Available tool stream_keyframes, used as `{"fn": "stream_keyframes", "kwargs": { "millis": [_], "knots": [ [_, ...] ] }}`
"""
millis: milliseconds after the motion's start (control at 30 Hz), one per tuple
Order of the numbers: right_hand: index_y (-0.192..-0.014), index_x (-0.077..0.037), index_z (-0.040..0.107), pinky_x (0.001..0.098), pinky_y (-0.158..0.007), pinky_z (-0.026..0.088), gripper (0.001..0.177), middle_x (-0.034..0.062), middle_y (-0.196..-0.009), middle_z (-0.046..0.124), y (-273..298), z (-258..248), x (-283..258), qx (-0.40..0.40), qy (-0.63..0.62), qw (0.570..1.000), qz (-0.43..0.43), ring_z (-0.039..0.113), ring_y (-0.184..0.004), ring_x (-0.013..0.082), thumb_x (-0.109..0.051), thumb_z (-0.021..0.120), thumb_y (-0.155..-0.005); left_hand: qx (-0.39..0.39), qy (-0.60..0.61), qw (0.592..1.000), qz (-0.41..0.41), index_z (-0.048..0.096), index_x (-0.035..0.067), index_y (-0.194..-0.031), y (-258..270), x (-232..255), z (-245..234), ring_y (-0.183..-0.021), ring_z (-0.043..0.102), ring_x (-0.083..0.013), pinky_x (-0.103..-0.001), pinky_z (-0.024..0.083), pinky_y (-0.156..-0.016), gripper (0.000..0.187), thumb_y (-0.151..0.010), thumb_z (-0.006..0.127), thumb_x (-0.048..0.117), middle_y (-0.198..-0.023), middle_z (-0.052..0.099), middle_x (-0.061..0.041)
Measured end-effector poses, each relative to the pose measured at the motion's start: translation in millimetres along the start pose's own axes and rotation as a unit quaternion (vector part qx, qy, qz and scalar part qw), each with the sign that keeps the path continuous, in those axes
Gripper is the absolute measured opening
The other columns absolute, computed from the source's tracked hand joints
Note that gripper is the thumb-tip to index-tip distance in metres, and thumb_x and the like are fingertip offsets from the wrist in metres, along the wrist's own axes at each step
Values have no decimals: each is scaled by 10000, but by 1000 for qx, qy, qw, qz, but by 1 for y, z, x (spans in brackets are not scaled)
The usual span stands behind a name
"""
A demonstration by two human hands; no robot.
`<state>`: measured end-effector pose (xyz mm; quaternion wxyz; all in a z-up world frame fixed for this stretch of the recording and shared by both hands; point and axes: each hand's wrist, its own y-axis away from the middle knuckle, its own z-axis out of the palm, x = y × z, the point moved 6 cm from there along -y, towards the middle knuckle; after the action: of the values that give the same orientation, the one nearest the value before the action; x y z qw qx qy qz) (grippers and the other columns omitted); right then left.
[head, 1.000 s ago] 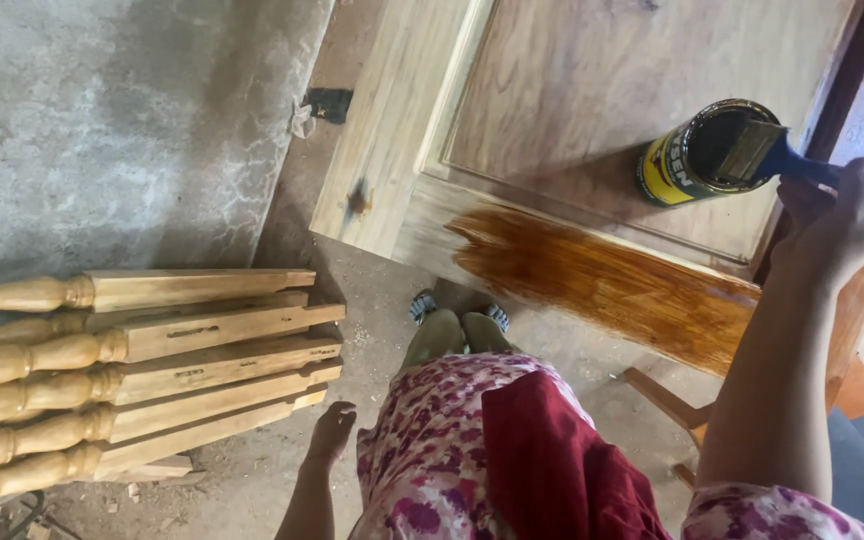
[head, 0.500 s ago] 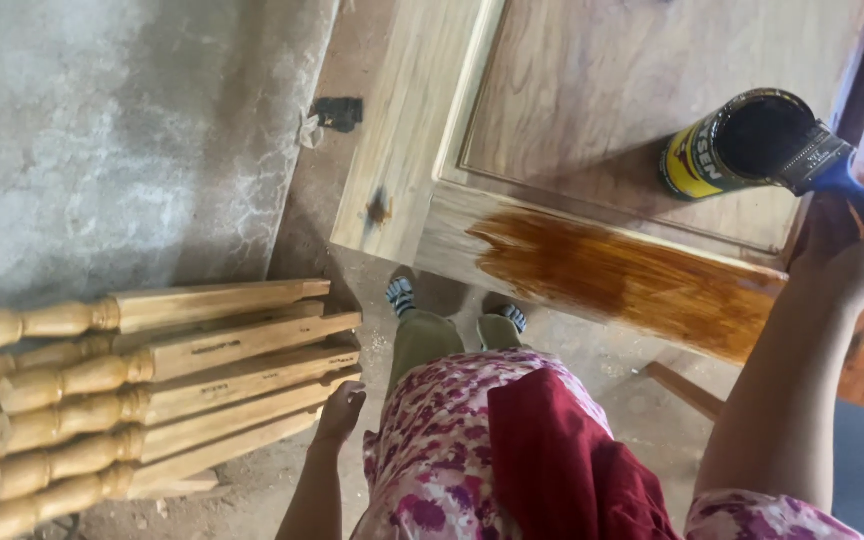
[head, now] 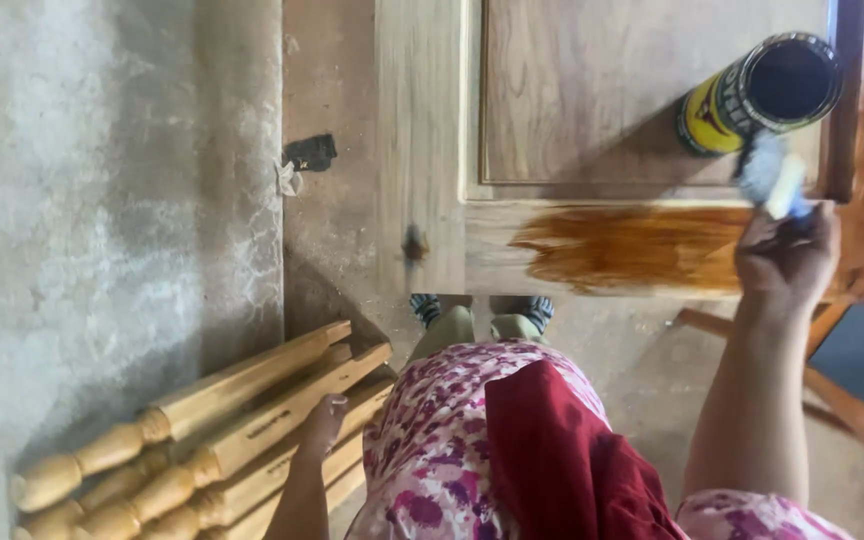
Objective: Apply stain to a wooden door frame using a paintbrush.
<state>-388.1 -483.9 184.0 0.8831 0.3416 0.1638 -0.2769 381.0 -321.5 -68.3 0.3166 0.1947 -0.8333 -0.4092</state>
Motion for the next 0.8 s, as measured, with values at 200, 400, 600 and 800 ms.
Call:
{"fn": "stream_keyframes", "kwargs": {
  "millis": [200,400,600,800],
  "knots": [
    [-991,-79,600,235,-574,512,116,48,-811,596,63,-57,87,22,110,994,7,573,-643,137,-168,635,-1056,5,55,998,36,670,47,-1236,-54,11,-64,-1097,701,-235,-345,521,-987,290,-968,585,118,-1191,748,-97],
    [-1026,-93,561,564,-710,657,157,92,-775,647,102,-94,145,44,249,963,-91,751,-681,370,-115,716,-1019,-17,-32,997,68,691,215,-1235,-83,35,-89,-1200,682,-293,-436,545,-1034,279,-976,651,312,-1189,774,-84],
    [-1048,-83,543,542,-691,647,189,139,-807,683,113,-99,181,14,305,946,-110,742,-710,381,-110,725,-1004,-34,-38,995,88,701,154,-1224,-83,33,-90,-1219,671,-338,-470,526,-1057,277,-975,639,260,-1203,764,-151],
    [-1048,-21,591,492,-698,660,280,140,-838,690,142,-67,198,8,373,915,-155,748,-725,328,-18,826,-895,-45,-68,995,58,718,217,-1215,-80,17,-100,-1188,699,-267,-426,552,-1026,279,-957,652,301,-1165,793,-72]
  ]
}}
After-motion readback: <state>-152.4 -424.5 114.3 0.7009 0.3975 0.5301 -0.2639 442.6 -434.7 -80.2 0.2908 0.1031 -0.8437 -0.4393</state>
